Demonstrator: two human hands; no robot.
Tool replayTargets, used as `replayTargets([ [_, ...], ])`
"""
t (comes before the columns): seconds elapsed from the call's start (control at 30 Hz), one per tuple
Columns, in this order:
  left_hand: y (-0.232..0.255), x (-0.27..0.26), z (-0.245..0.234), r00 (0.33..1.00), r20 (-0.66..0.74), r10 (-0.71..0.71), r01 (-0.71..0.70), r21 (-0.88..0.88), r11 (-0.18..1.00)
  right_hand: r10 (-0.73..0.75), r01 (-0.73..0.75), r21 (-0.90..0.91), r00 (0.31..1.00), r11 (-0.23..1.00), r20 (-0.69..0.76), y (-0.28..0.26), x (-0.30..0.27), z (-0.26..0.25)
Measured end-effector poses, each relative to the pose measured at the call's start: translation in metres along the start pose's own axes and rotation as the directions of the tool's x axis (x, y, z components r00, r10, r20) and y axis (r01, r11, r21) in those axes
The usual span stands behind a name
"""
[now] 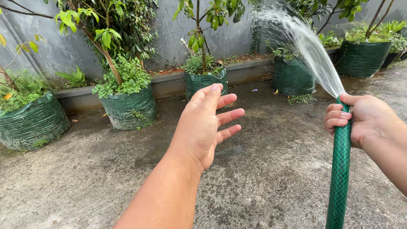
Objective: The person waters several plants in green planter bags and black pots using a garden hose, spraying water over the foliage while moving through an outdoor space.
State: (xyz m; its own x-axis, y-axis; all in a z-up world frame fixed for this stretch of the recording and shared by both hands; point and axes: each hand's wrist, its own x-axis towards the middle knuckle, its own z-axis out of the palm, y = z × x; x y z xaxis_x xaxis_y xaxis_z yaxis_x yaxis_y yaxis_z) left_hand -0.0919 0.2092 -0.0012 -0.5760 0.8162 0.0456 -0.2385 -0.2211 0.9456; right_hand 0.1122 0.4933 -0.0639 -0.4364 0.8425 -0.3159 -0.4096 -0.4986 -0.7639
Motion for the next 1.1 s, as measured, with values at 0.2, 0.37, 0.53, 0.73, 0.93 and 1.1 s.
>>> replayTargets([
  [0.2,-0.005,0.004,0.021,1.0,-0.009,0.029,-0.029,-0.012,1.0,0.026,-0.027,0.024,0.998,0.999,0.056,-0.024,0.024,-0.016],
  [0.37,-0.009,0.009,0.039,0.999,-0.015,0.047,-0.047,0.006,0.999,-0.02,0.02,0.001,0.999,1.0,0.032,-0.037,0.038,-0.028],
  [0.53,-0.016,0.014,0.053,0.999,0.001,0.04,-0.04,0.005,0.999,0.069,-0.086,0.061,0.968,0.994,0.24,-0.048,0.059,-0.044],
  [0.73,-0.018,0.024,0.07,0.998,0.051,0.044,-0.045,0.024,0.999,0.047,-0.047,-0.005,0.995,0.999,0.085,-0.037,0.038,-0.021],
  [0.93,-0.022,0.031,0.084,0.992,0.123,0.031,-0.035,0.028,0.999,0.087,-0.085,-0.028,0.991,0.996,0.096,-0.019,0.009,-0.005],
  [1.1,-0.027,0.036,0.096,0.985,0.173,0.002,-0.007,0.029,1.0,0.048,-0.048,-0.006,0.997,0.999,0.066,-0.021,-0.005,-0.019],
])
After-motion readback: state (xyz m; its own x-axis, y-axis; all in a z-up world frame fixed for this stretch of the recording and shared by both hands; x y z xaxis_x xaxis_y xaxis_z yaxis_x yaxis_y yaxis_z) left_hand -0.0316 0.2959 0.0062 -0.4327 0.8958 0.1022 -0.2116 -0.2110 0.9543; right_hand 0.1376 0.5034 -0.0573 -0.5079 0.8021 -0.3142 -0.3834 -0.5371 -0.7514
